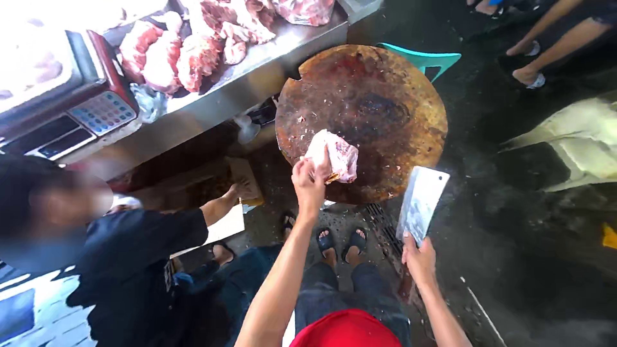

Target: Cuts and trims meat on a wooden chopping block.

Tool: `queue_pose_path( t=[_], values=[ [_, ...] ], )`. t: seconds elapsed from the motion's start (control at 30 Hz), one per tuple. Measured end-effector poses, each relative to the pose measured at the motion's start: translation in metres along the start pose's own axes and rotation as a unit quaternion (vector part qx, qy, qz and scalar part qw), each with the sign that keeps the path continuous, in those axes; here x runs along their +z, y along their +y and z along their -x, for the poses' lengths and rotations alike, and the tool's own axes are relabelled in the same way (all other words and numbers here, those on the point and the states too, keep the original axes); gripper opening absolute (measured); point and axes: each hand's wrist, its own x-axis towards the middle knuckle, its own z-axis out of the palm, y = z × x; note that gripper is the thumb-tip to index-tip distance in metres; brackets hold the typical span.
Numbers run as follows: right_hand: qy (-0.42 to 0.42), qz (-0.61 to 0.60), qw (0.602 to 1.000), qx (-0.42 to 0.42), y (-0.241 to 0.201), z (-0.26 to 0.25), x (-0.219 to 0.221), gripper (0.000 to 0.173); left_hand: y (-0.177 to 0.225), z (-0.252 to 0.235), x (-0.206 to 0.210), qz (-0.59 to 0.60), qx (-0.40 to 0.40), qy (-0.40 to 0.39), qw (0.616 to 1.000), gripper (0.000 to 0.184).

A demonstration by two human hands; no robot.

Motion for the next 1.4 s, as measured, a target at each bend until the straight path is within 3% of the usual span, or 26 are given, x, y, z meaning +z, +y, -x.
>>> queue_pose_path(
  t=[0.1, 0.2, 0.33, 0.43, 0.53, 0.63, 0.8, 1.0, 1.13, 1.27, 1.4],
  values=[
    [-0.003, 0.118, 0.993, -0.023, -0.002, -0.007, -0.009, 0.042, -0.003, 0.024, 0.015, -0.1, 0.13, -0.001, 0.987, 0.023],
    [-0.007, 0.137, 0.989, -0.054, -0.023, 0.006, -0.017, 0.04, -0.007, 0.028, 0.03, -0.166, 0.163, 0.002, 0.973, 0.021],
    [-0.056, 0.113, 0.978, -0.167, -0.066, 0.009, 0.002, 0.039, -0.007, 0.027, 0.037, -0.138, 0.121, -0.009, 0.983, 0.019],
    [-0.112, 0.152, 0.95, -0.248, -0.104, -0.011, 0.028, 0.041, -0.001, 0.03, 0.038, -0.052, 0.034, -0.003, 0.998, 0.023],
    [-0.142, 0.228, 0.922, -0.28, -0.142, -0.025, 0.05, 0.041, 0.006, 0.024, 0.036, -0.077, -0.017, -0.044, 0.996, 0.024],
    [-0.154, 0.294, 0.896, -0.296, -0.159, -0.035, 0.058, 0.04, 0.011, 0.023, 0.048, -0.115, -0.006, -0.013, 0.993, 0.017],
    [-0.193, 0.335, 0.874, -0.294, -0.161, -0.05, 0.056, 0.04, -0.001, 0.032, 0.062, -0.104, 0.058, 0.066, 0.991, 0.007],
    [-0.186, 0.373, 0.85, -0.322, -0.15, -0.048, 0.061, 0.04, -0.003, 0.035, 0.049, -0.064, 0.067, 0.043, 0.995, 0.005],
    [-0.18, 0.393, 0.835, -0.341, -0.105, -0.051, 0.021, 0.043, -0.009, 0.029, 0.039, -0.048, 0.087, 0.017, 0.995, 0.005],
    [-0.185, 0.374, 0.849, -0.324, -0.083, -0.045, -0.004, 0.043, -0.02, 0.031, 0.036, -0.031, 0.131, -0.002, 0.991, 0.005],
    [-0.189, 0.334, 0.872, -0.304, -0.106, -0.041, 0.035, 0.043, -0.028, 0.037, 0.042, -0.049, 0.18, 0.017, 0.982, 0.004]
  ],
)
